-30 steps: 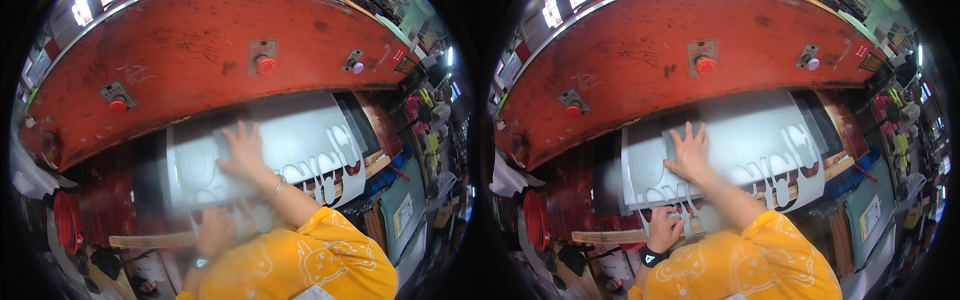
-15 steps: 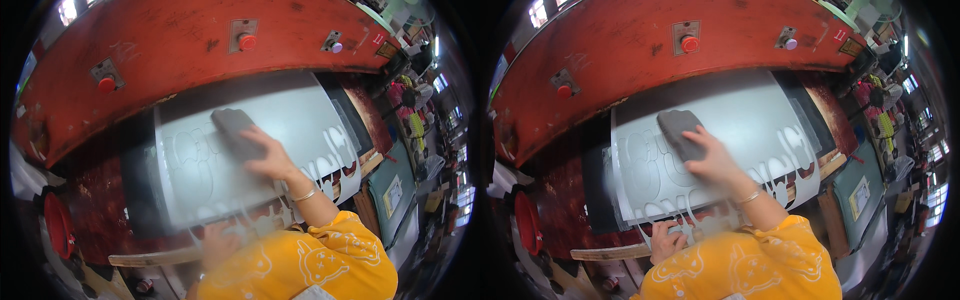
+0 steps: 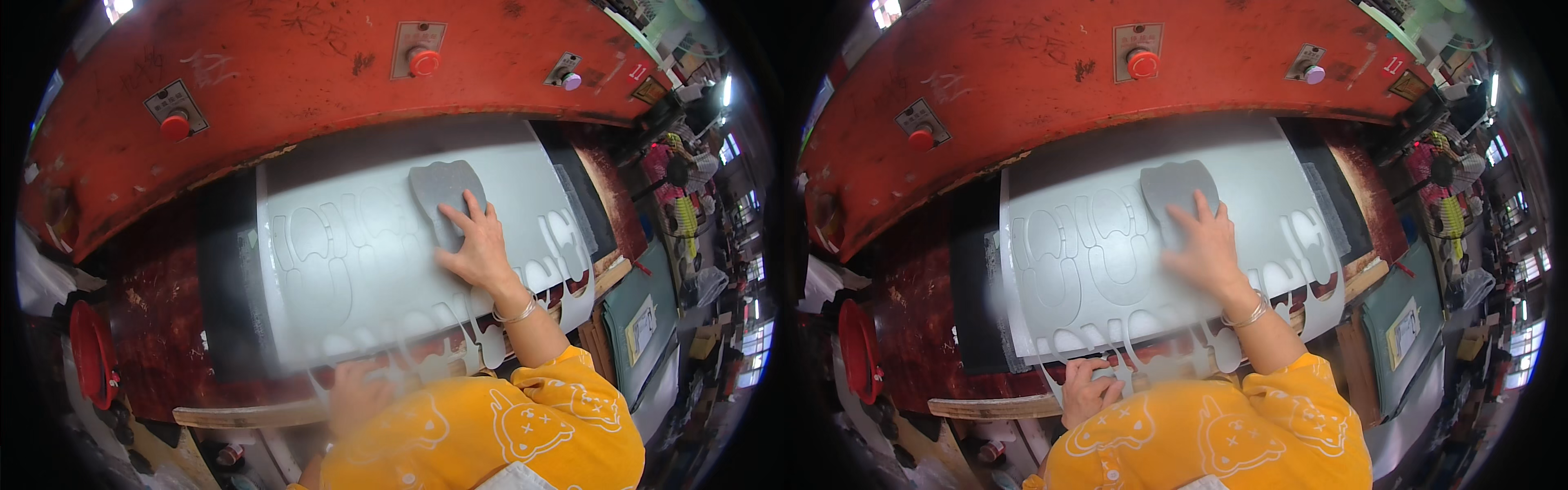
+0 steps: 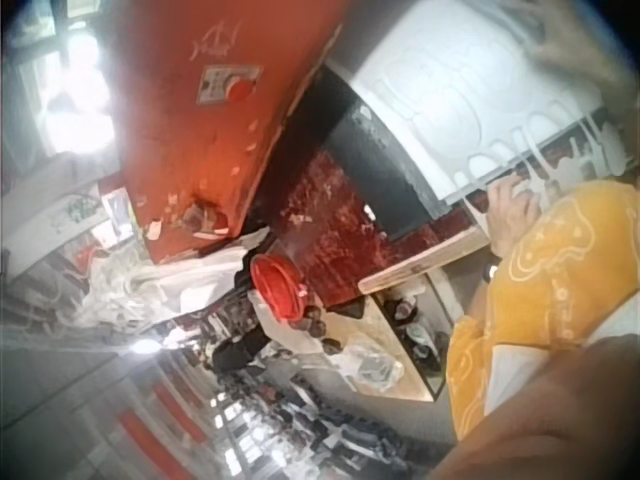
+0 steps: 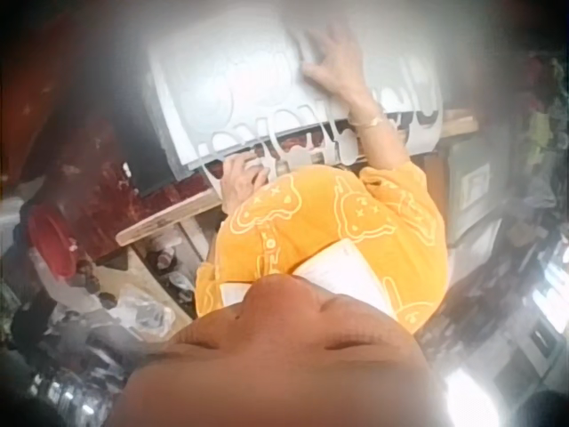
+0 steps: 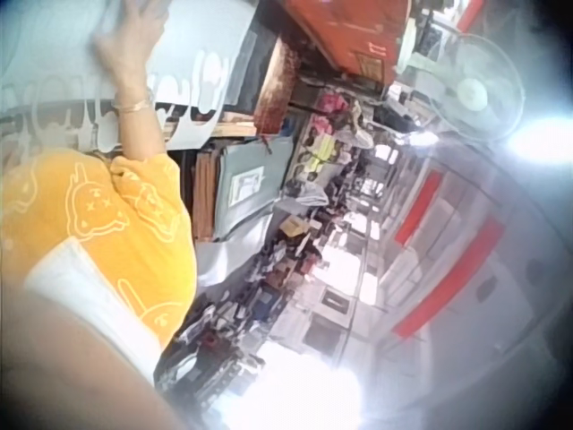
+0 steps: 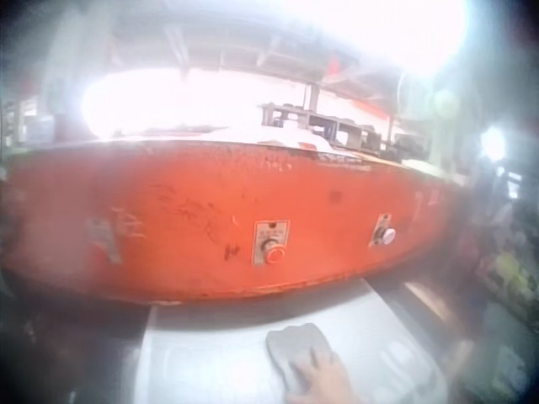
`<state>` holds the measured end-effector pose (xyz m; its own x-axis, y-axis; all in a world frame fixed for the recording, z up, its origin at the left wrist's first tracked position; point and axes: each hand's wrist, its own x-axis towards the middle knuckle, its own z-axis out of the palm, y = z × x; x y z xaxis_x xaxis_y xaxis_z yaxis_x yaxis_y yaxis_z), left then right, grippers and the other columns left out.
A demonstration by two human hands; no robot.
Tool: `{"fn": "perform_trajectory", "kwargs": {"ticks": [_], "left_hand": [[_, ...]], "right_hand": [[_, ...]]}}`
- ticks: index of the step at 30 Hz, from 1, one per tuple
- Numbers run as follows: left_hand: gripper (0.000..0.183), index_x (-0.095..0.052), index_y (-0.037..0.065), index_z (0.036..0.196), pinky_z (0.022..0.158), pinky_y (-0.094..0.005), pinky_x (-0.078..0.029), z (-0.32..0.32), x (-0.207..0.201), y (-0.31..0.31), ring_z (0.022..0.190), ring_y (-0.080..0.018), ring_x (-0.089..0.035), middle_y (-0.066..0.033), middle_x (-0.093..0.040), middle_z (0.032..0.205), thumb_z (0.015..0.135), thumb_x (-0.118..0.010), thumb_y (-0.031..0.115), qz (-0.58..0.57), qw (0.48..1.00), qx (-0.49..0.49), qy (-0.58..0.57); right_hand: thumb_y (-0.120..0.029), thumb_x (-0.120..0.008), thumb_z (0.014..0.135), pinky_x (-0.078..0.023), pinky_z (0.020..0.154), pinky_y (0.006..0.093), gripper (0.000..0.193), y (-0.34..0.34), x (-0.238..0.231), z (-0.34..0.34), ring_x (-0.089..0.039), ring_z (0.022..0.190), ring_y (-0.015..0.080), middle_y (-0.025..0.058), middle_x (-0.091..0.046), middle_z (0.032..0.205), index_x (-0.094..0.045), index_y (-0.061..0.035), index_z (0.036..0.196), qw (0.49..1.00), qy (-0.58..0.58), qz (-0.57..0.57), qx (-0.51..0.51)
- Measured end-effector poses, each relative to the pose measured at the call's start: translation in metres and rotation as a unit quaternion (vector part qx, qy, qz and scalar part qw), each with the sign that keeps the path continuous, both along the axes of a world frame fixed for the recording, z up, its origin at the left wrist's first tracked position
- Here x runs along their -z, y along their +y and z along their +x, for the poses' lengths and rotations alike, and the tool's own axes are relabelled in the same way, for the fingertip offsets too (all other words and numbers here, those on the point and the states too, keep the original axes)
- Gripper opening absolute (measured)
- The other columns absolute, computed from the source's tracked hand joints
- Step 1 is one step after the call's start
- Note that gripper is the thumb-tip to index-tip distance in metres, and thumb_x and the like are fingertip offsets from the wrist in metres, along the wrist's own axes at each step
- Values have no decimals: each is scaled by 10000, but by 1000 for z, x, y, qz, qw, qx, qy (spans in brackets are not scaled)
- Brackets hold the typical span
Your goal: The person repeatedly feeds a white sheet with cut-out shapes into a red industrial machine, then removes and stacks the finished pieces. The person uses both hands to align the sheet, press a button, and collect the output.
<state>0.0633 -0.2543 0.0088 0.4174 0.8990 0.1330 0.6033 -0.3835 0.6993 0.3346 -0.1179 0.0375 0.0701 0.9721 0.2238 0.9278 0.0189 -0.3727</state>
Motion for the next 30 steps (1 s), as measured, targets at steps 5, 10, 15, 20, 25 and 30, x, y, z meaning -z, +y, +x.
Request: {"fn": "perform_trajectory", "kwargs": {"ticks": [5,10,15,20,25,30], "left_hand": [[108,-707,29,714,748,-394,-479,2,0,15,944,-306,-527,-96,-625,955,688,-730,131,3,1000,-16,-6],[98,-683,28,681,738,-391,-475,1,8,46,911,-312,-535,-94,-628,936,689,-723,116,37,999,-22,-20],[100,-672,28,665,745,-386,-470,1,14,96,905,-309,-539,-93,-627,925,693,-723,110,83,996,-20,-18],[149,-632,17,616,741,-384,-443,4,16,144,871,-306,-537,-101,-628,911,716,-712,93,97,994,-37,-25],[172,-626,11,614,752,-388,-446,8,21,190,871,-307,-544,-107,-633,921,738,-705,101,156,986,-66,9],[171,-645,5,681,829,-403,-442,14,11,224,974,-320,-537,-117,-625,1013,777,-674,144,162,978,-128,36]], "right_hand": [[-274,-721,623,-329,1040,505,667,13,-5,-8,-378,1223,495,239,-400,1414,-583,-146,1263,1000,-6,-9,15],[-282,-710,727,-275,1083,489,618,48,-1,21,-371,1313,391,212,-407,1425,-548,-107,1297,990,110,-9,-85],[-239,-596,894,-220,1113,442,585,111,2,88,-339,1355,286,201,-393,1432,-391,-56,1410,928,284,238,41],[-366,-554,917,-179,1132,467,716,197,-53,186,-211,1383,421,284,-234,1479,-260,29,1436,850,101,490,162],[-432,-530,916,-161,1136,484,772,236,-76,219,-203,1376,424,292,-237,1472,-224,39,1445,861,95,446,224],[-313,-559,918,-184,1130,436,709,178,-47,203,-236,1374,370,256,-260,1480,-236,39,1442,873,182,433,131]]}}
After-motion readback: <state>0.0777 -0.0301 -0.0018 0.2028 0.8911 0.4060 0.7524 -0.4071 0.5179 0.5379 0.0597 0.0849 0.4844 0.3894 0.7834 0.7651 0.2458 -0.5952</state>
